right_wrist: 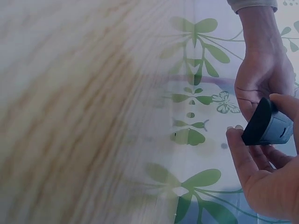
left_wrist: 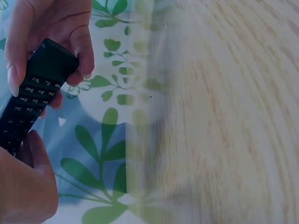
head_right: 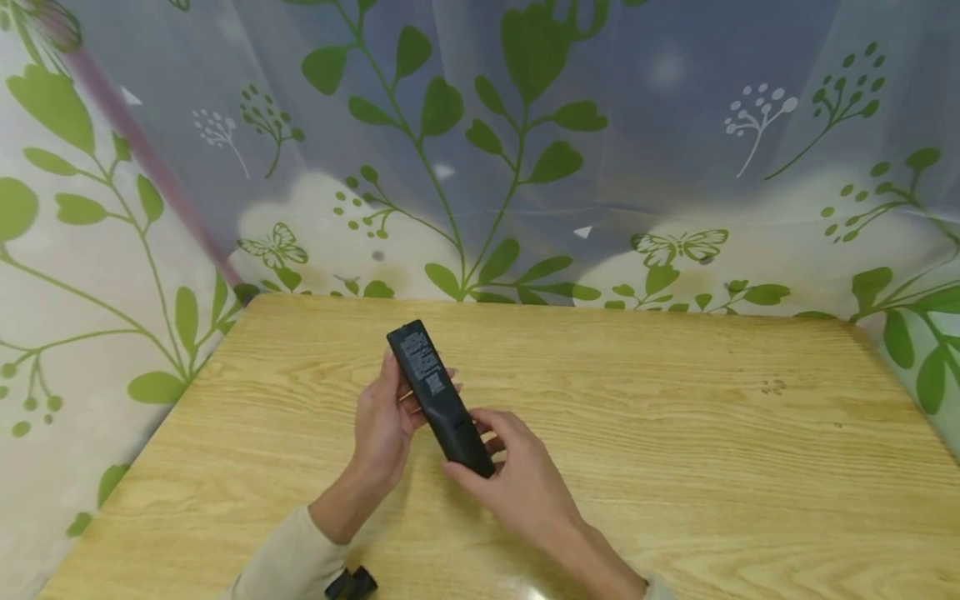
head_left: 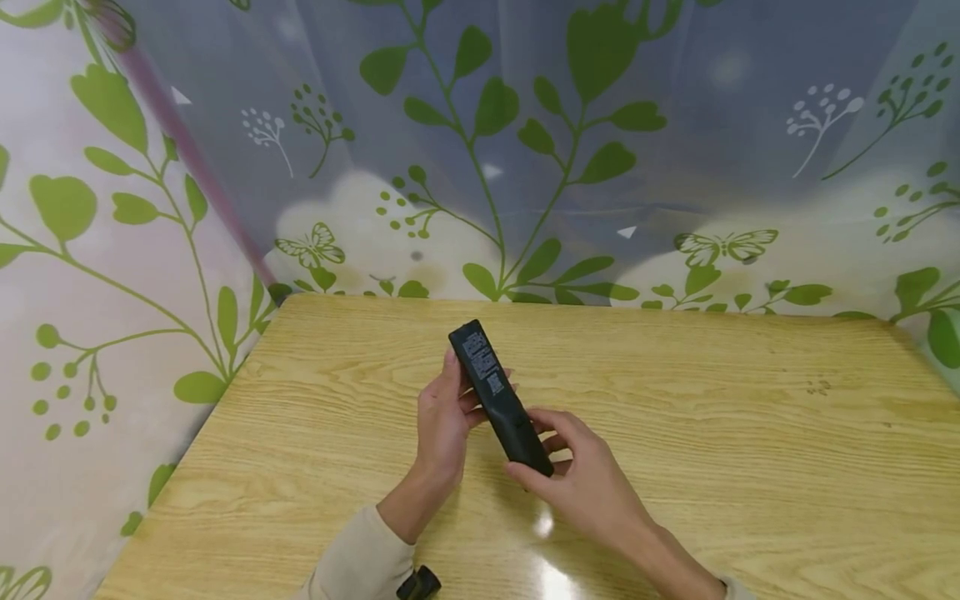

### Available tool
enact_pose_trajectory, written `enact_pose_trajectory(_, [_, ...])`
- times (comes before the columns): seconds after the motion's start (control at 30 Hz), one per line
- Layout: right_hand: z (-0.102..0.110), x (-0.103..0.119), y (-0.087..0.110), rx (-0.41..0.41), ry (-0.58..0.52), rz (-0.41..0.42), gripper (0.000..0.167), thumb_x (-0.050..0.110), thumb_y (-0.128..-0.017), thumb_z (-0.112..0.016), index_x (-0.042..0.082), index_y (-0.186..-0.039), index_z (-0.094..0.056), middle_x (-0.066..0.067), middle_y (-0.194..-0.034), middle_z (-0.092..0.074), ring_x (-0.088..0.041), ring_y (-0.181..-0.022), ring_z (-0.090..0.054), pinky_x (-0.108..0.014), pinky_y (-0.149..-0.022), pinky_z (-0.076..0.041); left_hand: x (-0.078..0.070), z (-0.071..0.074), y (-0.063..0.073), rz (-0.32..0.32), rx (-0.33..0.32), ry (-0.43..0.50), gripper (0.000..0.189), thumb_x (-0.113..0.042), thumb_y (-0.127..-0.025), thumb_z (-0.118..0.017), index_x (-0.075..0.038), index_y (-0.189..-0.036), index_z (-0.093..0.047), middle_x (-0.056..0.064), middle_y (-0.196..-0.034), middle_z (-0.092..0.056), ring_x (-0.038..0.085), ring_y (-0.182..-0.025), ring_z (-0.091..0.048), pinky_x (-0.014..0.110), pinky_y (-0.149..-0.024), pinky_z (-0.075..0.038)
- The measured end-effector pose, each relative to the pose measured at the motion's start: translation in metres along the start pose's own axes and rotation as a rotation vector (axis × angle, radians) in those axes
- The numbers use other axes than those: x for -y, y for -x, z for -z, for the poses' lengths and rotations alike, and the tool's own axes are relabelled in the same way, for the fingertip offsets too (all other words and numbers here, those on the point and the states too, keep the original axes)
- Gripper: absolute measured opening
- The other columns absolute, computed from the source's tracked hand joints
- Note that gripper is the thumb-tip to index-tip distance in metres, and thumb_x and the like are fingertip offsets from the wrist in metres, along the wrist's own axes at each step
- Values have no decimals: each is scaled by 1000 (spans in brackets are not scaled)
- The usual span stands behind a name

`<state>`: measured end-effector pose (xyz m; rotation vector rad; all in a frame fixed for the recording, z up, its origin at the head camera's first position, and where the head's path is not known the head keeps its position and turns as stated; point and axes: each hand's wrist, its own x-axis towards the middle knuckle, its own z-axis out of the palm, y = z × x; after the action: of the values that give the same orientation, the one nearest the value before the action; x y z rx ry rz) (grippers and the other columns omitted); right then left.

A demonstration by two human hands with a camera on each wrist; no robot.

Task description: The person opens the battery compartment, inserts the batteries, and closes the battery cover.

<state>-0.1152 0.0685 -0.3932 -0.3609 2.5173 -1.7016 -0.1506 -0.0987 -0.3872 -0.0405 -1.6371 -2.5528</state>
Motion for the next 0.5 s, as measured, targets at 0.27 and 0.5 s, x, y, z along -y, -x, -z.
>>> enact_pose_trajectory(0.27, [3, -1, 2, 45, -102, -30, 52, 25, -80, -80, 22, -127, -58, -3, -111, -60, -23, -95, -60, -31, -77, -55, 1, 0, -1, -10, 0, 6, 54, -45, -100, -44, 4, -114, -61, 26, -103, -66, 28, -87, -69, 39, -74, -57])
enact_pose_trajectory(0.5, [7, -3, 3, 91, -184, -38, 52, 30, -83, -77, 20, -130, -56, -8, -114, -60, -27, -99, -60, -32, -78, -55, 3, -1, -2, -24, -10, -7, 42, -37, -101, -48, 1, -102, -65, 27, -101, -66, 31, -86, -69, 41, -74, -57])
